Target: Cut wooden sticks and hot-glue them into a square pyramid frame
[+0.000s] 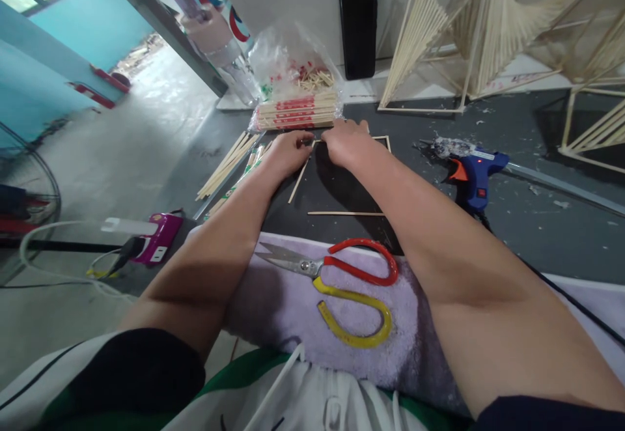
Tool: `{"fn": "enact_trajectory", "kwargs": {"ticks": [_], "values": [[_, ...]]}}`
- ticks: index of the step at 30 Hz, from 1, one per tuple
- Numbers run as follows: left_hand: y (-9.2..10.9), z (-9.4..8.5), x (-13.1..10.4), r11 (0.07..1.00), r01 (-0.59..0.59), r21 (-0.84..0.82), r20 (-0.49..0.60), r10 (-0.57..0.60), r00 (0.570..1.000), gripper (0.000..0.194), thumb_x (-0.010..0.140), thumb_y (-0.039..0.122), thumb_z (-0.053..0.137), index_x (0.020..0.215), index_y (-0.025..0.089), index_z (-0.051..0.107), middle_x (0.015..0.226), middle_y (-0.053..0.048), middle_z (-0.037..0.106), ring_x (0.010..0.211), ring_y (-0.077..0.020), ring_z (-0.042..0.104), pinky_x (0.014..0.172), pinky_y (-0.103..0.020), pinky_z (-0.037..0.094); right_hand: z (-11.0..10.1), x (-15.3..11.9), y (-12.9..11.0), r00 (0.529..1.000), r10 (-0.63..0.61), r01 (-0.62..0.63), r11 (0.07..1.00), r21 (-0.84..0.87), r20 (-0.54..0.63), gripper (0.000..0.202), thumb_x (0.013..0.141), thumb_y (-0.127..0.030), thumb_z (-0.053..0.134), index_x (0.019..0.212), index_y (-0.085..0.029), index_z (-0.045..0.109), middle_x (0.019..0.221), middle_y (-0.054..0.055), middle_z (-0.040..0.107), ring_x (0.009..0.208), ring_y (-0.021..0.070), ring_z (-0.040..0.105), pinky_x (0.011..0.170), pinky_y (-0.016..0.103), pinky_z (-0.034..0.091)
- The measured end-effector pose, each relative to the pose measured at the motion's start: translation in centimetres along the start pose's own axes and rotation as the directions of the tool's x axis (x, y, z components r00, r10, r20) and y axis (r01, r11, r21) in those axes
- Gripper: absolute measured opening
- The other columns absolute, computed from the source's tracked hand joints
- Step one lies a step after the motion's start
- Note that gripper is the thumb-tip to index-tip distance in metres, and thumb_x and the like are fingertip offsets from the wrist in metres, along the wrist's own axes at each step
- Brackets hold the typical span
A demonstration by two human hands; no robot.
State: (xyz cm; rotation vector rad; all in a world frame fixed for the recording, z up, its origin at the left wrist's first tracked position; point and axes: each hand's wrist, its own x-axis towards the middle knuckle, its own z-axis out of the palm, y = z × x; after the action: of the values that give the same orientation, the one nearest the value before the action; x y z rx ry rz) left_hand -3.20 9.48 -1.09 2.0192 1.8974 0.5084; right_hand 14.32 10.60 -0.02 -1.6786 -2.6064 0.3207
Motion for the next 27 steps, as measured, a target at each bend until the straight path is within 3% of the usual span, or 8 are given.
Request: {"fn": "enact_trajectory", "kwargs": {"ticks": [10,17,27], "values": [[-0.1,0.5,0.8,0.998,0.024,0.051,0.001,-0.024,1.0,0.043,0.084,0.015,0.067,0.123,0.02,0.085,0.115,-0.011,0.082,0.108,-0.0276,0.072,0.103,-0.037,0.053,0.1,0.2,0.0,1.0,0.013,-0.013,1.0,-0.002,-0.002,0.045,0.105,-0.03,0.054,0.146,-0.032,0.073,0.143,0.017,0.064,0.13,0.0379,0.057,0.108,0.057,0.043],[0.0,0.6,1.0,0.997,0.068,0.043,0.017,-0.069,0.997,0.046,0.085,0.014,0.068,0.128,0.021,0.083,0.119,-0.008,0.083,0.109,-0.0248,0.073,0.105,-0.035,0.054,0.4,0.4,0.3,1.0,0.005,-0.005,1.0,-0.022,-0.015,0.043,0.105,-0.031,0.054,0.143,-0.032,0.074,0.141,0.017,0.064,0.128,0.0389,0.058,0.105,0.057,0.044],[-0.4,0.9,1.4,0.999,0.04,0.007,0.02,-0.04,0.999,0.043,0.084,0.013,0.067,0.122,0.021,0.085,0.118,-0.007,0.084,0.111,-0.0247,0.074,0.103,-0.035,0.055,0.5,0.6,0.4,1.0,-0.003,0.002,1.0,-0.029,-0.01,0.044,0.105,-0.036,0.053,0.143,-0.032,0.074,0.137,0.017,0.064,0.124,0.0383,0.058,0.104,0.058,0.043]]}}
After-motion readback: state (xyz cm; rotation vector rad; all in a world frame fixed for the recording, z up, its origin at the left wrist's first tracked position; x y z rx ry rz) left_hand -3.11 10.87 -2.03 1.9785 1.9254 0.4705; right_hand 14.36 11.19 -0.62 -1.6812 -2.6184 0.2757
